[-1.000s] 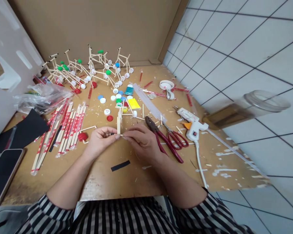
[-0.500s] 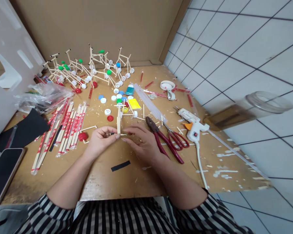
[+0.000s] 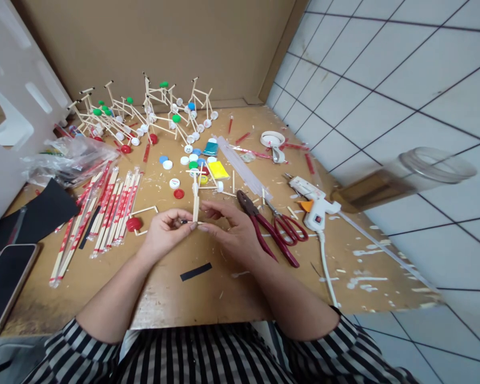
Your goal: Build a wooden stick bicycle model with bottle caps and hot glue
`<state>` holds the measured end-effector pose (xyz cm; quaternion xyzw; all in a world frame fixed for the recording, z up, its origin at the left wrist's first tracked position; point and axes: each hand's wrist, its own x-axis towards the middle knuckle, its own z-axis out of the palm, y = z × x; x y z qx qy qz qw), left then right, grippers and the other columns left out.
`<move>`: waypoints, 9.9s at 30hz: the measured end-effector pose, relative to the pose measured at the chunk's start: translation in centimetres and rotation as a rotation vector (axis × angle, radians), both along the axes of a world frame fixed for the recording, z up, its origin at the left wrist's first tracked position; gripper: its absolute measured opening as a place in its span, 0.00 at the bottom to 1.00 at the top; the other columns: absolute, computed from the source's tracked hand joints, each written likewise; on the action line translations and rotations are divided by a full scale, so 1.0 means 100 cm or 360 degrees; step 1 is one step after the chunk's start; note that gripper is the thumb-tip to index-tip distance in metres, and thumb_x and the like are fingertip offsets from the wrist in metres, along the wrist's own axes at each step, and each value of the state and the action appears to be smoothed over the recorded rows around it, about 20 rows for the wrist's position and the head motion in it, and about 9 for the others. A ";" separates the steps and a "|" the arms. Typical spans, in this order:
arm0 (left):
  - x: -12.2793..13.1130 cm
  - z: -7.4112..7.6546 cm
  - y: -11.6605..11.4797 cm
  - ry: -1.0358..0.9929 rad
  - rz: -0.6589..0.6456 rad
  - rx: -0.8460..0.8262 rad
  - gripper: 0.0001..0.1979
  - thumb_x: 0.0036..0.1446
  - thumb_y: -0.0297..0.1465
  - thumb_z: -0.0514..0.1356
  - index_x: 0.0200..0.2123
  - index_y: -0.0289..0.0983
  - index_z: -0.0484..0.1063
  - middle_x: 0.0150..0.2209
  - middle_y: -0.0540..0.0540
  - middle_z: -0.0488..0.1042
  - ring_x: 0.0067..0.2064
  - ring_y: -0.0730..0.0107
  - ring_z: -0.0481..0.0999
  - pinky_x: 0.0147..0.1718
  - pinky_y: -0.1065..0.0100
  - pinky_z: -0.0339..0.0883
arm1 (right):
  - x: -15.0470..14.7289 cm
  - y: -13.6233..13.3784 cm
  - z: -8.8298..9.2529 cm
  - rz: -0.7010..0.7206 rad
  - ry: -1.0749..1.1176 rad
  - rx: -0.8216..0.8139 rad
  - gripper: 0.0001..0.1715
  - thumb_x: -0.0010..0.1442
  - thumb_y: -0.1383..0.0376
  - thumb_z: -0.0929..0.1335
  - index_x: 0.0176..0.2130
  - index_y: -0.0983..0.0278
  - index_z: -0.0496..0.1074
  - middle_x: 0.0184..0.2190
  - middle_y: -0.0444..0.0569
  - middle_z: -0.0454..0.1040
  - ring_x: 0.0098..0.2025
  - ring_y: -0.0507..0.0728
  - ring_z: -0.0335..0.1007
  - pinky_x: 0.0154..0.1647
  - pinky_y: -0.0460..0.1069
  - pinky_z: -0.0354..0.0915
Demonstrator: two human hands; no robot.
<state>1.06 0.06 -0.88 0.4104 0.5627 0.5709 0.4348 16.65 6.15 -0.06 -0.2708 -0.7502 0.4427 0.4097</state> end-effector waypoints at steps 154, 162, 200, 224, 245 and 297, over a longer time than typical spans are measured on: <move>-0.082 0.012 0.001 0.1113 0.0546 -0.0274 0.09 0.45 0.29 0.62 0.33 0.37 0.80 0.33 0.43 0.81 0.35 0.62 0.78 0.38 0.62 0.70 | 0.005 0.032 -0.001 -0.0177 0.0332 -0.1187 0.25 0.31 0.49 0.78 0.20 0.63 0.69 0.15 0.39 0.69 0.16 0.45 0.57 0.17 0.43 0.49; -0.073 0.010 0.000 0.1942 0.0141 -0.0576 0.17 0.51 0.24 0.55 0.42 0.39 0.78 0.39 0.40 0.80 0.42 0.55 0.76 0.40 0.61 0.68 | 0.004 0.031 0.005 -0.0208 0.0560 -0.1381 0.26 0.24 0.52 0.80 0.19 0.63 0.70 0.13 0.38 0.67 0.17 0.44 0.55 0.17 0.42 0.49; 0.003 0.009 0.000 -0.0187 -0.0130 -0.0029 0.15 0.36 0.35 0.71 0.24 0.36 0.70 0.21 0.51 0.72 0.23 0.77 0.69 0.25 0.74 0.63 | 0.002 0.022 0.013 -0.0293 0.0251 -0.0537 0.14 0.42 0.52 0.75 0.22 0.59 0.76 0.25 0.43 0.71 0.33 0.55 0.66 0.38 0.51 0.64; 0.016 0.001 -0.002 -0.0196 -0.0152 -0.0075 0.15 0.34 0.36 0.72 0.23 0.36 0.73 0.20 0.52 0.71 0.21 0.79 0.65 0.23 0.74 0.61 | -0.015 0.018 0.005 -0.0151 0.0422 -0.0927 0.16 0.36 0.53 0.77 0.19 0.61 0.75 0.20 0.40 0.70 0.26 0.50 0.64 0.32 0.47 0.63; -0.005 -0.009 0.007 0.0095 0.0079 0.0322 0.09 0.42 0.35 0.68 0.29 0.37 0.79 0.26 0.48 0.76 0.25 0.74 0.69 0.25 0.70 0.63 | -0.018 0.019 -0.005 0.0469 0.0624 -0.1227 0.20 0.37 0.53 0.78 0.29 0.61 0.80 0.24 0.44 0.78 0.31 0.54 0.74 0.42 0.53 0.68; -0.039 -0.007 0.016 -0.0131 0.0415 0.0369 0.16 0.37 0.37 0.70 0.30 0.37 0.74 0.23 0.49 0.77 0.21 0.77 0.67 0.19 0.75 0.57 | -0.018 0.037 -0.021 0.0080 -0.0611 -0.0206 0.16 0.51 0.73 0.65 0.34 0.62 0.80 0.28 0.44 0.80 0.30 0.54 0.73 0.36 0.47 0.67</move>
